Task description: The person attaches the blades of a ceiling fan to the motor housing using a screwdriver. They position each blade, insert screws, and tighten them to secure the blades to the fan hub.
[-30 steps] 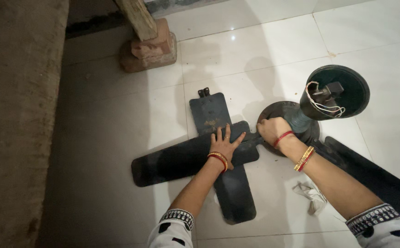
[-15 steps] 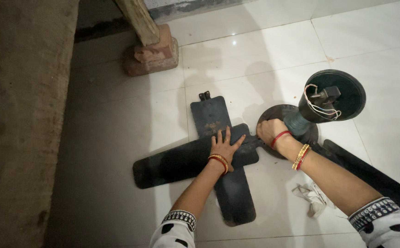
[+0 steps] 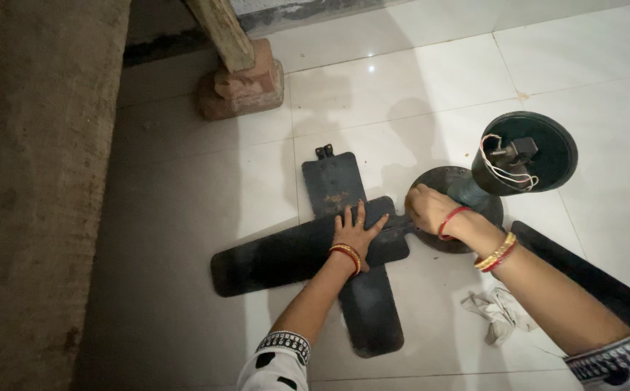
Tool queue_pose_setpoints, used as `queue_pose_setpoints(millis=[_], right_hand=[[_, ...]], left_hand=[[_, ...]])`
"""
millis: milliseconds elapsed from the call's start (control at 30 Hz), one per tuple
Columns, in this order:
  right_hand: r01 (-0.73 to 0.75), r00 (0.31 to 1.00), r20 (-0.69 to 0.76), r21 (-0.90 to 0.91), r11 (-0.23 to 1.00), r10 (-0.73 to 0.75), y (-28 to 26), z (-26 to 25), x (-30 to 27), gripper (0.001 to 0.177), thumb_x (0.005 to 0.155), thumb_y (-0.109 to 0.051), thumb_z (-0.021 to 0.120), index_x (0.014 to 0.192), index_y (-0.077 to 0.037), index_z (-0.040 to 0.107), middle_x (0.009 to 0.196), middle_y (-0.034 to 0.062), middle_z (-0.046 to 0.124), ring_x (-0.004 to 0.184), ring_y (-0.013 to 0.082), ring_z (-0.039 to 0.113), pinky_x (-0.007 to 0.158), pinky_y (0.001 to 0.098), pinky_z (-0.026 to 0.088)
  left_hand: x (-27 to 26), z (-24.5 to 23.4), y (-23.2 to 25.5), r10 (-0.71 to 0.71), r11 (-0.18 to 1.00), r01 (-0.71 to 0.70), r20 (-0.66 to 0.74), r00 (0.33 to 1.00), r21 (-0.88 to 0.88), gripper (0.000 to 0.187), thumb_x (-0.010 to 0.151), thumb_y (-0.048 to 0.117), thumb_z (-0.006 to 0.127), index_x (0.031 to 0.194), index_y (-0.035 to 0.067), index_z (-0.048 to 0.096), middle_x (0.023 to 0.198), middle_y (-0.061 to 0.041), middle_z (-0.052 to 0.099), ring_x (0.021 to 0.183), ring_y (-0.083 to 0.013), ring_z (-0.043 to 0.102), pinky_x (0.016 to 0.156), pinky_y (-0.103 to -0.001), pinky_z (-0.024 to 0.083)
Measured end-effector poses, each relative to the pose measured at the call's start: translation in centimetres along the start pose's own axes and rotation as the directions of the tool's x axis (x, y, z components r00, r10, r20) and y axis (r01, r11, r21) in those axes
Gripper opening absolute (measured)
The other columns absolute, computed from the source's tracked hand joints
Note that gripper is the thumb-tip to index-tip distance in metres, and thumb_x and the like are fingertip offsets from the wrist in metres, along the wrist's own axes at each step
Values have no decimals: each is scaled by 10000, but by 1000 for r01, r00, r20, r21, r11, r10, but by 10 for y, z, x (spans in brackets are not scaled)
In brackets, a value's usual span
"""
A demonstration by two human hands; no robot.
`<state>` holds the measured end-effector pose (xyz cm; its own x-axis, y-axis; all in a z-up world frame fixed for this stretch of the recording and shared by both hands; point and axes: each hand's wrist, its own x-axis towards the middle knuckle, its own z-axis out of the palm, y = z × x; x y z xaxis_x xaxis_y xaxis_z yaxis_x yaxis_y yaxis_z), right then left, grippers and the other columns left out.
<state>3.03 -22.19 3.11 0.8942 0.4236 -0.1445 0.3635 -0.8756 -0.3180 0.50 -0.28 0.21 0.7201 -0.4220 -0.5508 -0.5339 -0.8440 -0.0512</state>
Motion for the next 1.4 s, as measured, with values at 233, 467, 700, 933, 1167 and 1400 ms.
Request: queue_pose_setpoints(millis=[233,467,700,933,1167,1400], right_hand=[[-5,993,-117,95,996,16,5,3,-27,418,821,62,579,1185,-93,715,1193,211,549,995,377,657,910,419,551],[-14,983,-177,125,992,36,6,17,-61,319,857,-2,610,1133,-89,742,1092,105,662,972,307,706,868,382,586],[135,956,-275,114,984,-100,13,32,-62,315,762,-3,650,1053,-56,756,1110,124,672,927,323,707,794,401,585],[93,956,-287,76,993,-68,13,43,-57,311,841,-35,648,1149,-50,677,1005,135,697,905,320,710,773,405,594],[100,935,-348,80,992,-66,13,54,-54,239,853,-71,654,1091,-49,652,987,131,717,918,315,708,774,412,586],[126,949,-269,-154,980,-164,15,68,-47,299,842,-79,604,1131,-20,652,978,136,673,959,302,686,775,402,592]], left_hand=[[-5,-2,0,1,1000,-1,-1,1000,-3,1494,579,498,995,1625,443,-71,1701,-252,-67,1533,-522,61,1186,-636,212],[-5,-1,4,-18,1000,18,19,1000,-6,1513,567,518,993,1613,451,-98,1701,-237,-78,1535,-511,59,1199,-627,197],[-5,2,3,-11,1000,11,-9,1000,-23,1507,569,515,992,1629,444,-77,1701,-249,-61,1537,-517,65,1198,-629,205],[-1,5,6,-29,999,30,30,999,-22,1523,553,528,996,1618,445,-90,1697,-243,-86,1533,-520,45,1190,-637,195],[-3,6,5,-20,1000,20,-7,1000,-20,1521,561,511,998,1629,435,-82,1696,-264,-63,1526,-534,66,1183,-634,207],[-6,10,7,-34,999,33,-34,999,-40,1526,540,499,1005,1629,437,-62,1695,-261,-46,1522,-528,90,1175,-632,211]])
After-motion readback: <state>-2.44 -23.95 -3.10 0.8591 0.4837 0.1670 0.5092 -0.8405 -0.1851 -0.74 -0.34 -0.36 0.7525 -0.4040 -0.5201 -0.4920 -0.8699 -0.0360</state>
